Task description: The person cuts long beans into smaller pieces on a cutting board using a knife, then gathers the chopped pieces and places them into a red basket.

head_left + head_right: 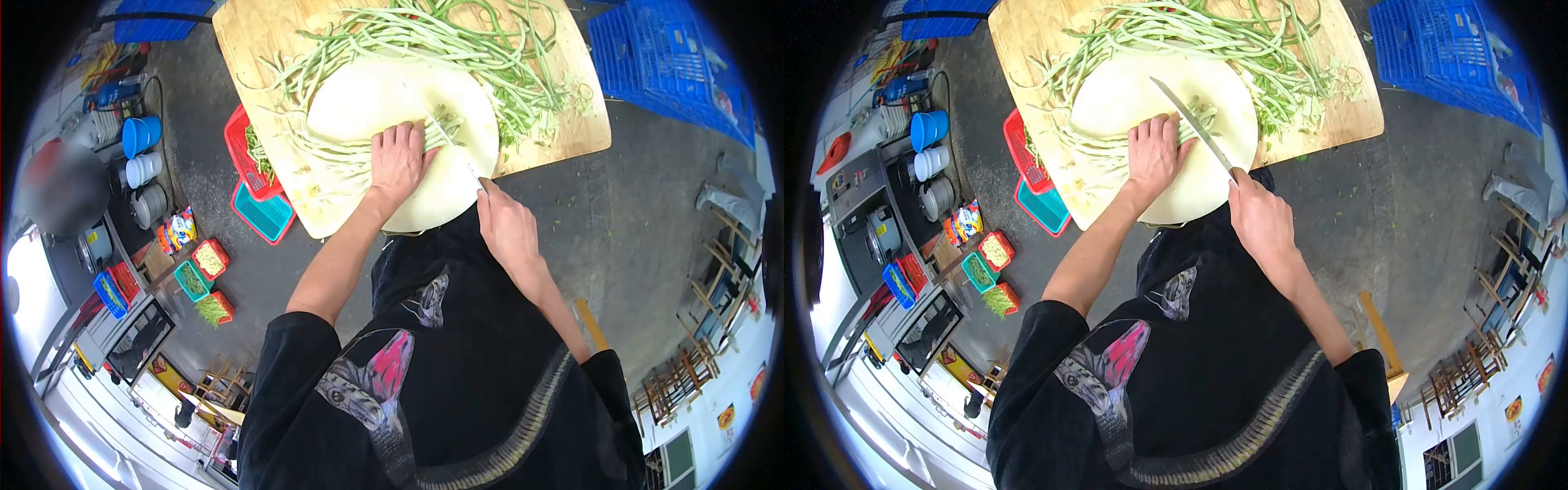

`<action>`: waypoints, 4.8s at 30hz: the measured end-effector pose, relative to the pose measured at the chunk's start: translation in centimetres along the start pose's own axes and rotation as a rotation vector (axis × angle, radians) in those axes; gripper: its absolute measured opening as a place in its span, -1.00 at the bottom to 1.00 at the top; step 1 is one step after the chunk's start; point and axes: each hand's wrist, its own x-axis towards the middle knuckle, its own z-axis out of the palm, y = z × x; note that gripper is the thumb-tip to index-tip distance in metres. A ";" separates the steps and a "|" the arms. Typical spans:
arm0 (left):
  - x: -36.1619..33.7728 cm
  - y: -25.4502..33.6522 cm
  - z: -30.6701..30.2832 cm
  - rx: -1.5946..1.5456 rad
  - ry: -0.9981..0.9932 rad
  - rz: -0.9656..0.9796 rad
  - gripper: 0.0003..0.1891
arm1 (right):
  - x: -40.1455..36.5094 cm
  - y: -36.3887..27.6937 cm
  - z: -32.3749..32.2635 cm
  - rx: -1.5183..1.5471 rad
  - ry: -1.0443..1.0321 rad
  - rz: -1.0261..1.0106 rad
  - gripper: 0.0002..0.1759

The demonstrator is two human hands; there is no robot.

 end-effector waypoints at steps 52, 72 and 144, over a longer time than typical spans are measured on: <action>1.7 1.5 0.0 -0.017 0.041 0.009 -0.27 | 1.7 5.1 0.6 0.037 0.001 -0.099 -0.54; 1.7 1.7 -0.8 0.012 0.013 -0.031 -0.02 | 2.2 5.4 0.3 0.042 -0.119 -0.101 -0.55; -3.3 -2.9 -1.3 -0.121 0.100 0.038 -0.18 | -2.0 -0.7 0.1 0.095 0.069 -0.103 -0.61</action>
